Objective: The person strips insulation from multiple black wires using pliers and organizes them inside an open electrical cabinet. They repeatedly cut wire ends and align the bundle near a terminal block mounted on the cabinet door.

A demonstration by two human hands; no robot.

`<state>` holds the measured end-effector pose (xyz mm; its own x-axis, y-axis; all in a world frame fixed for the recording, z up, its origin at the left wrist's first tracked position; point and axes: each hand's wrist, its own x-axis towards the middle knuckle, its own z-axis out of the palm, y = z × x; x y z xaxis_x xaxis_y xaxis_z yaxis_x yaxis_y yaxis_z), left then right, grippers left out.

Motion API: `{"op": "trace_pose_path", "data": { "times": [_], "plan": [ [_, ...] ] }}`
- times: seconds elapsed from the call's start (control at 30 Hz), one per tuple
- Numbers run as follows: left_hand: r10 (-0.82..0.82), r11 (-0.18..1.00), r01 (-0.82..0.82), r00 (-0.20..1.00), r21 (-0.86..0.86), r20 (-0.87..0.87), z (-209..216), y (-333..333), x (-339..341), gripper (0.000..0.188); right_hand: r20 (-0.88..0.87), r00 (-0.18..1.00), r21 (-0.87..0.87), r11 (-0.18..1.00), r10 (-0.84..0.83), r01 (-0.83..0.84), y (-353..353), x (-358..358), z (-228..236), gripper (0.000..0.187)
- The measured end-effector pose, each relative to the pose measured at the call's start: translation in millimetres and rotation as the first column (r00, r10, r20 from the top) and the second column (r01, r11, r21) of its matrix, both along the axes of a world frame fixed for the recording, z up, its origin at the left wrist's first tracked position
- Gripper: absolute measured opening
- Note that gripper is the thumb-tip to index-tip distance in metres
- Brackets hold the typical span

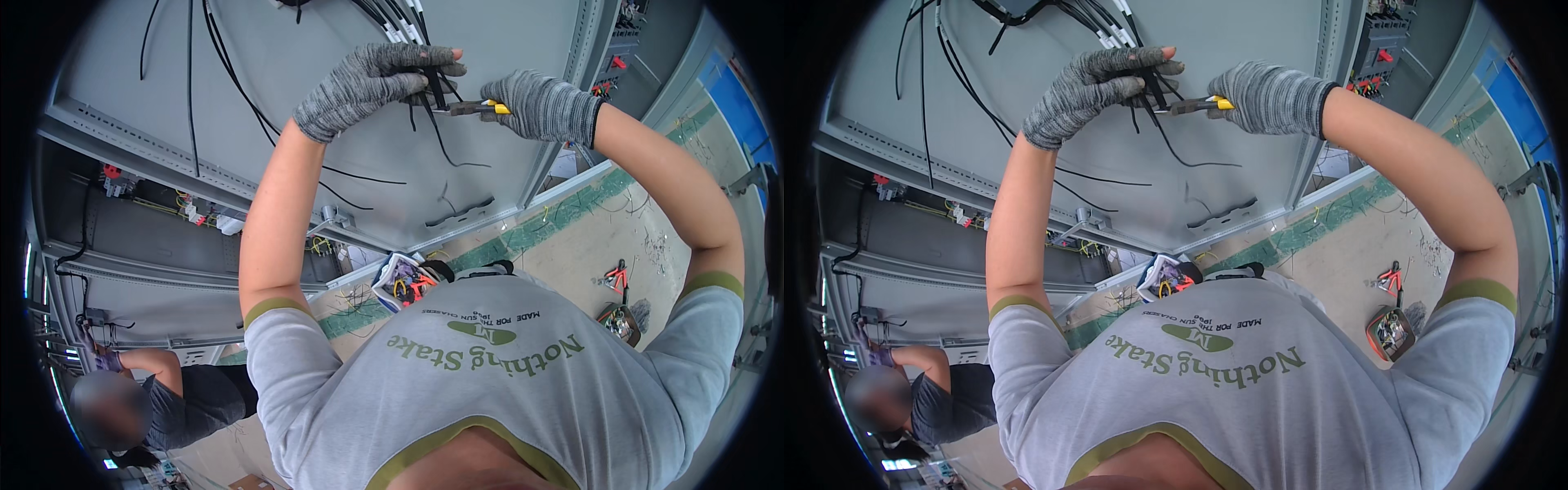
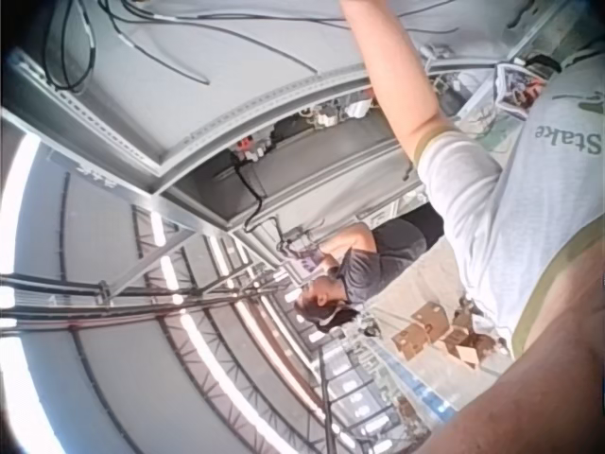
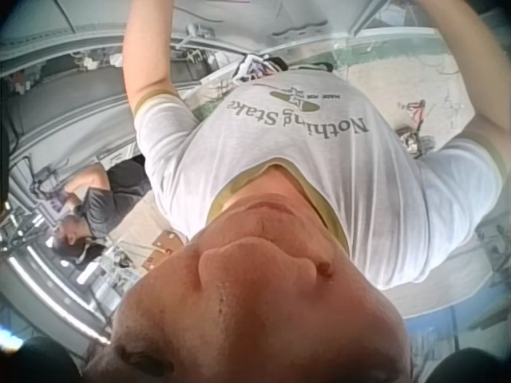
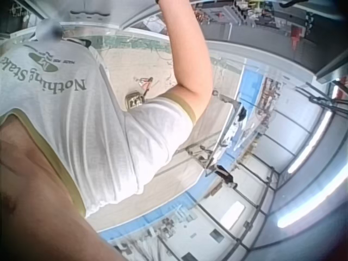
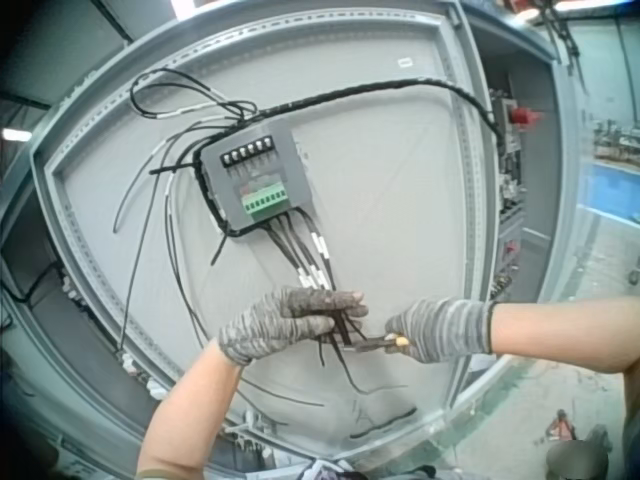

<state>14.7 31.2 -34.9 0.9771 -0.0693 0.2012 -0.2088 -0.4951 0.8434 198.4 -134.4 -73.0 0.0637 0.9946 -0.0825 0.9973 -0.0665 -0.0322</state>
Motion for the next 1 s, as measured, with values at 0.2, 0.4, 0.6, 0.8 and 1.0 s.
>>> {"op": "trace_pose_path", "data": {
  "times": [0.2, 0.4, 0.6, 0.8, 1.0],
  "plan": [
    [0.008, 1.0, -0.008, 1.0, -0.021, -0.013, -0.7, -0.5, -0.1, 0.043, 0.237, 0.971, -0.061, 0.997, -0.028, 0.043, -7.1, -11.7, 18.8, 0.031],
    [0.01, 0.999, -0.011, 1.0, -0.041, -0.022, -0.6, -2.3, 2.0, 0.043, 0.11, 0.994, -0.003, 1.0, -0.026, 0.027, -7.6, -5.1, 9.1, 0.034],
    [-0.007, 0.997, 0.006, 1.0, -0.076, -0.017, -3.8, 1.9, 3.0, 0.044, 0.084, 0.996, 0.021, 1.0, -0.009, 0.007, -4.0, -4.6, 5.1, 0.033],
    [-0.007, 0.999, 0.006, 1.0, -0.042, -0.022, -2.0, -0.2, 2.8, 0.045, 0.206, 0.978, 0.051, 0.998, 0.017, -0.028, 0.9, -0.4, 1.1, 0.031],
    [0.001, 1.0, -0.002, 1.0, -0.015, -0.022, -0.9, -0.5, 2.9, 0.045, 0.06, 0.997, 0.021, 0.999, 0.044, -0.045, 4.8, 2.0, 4.8, 0.026]
  ]
}}
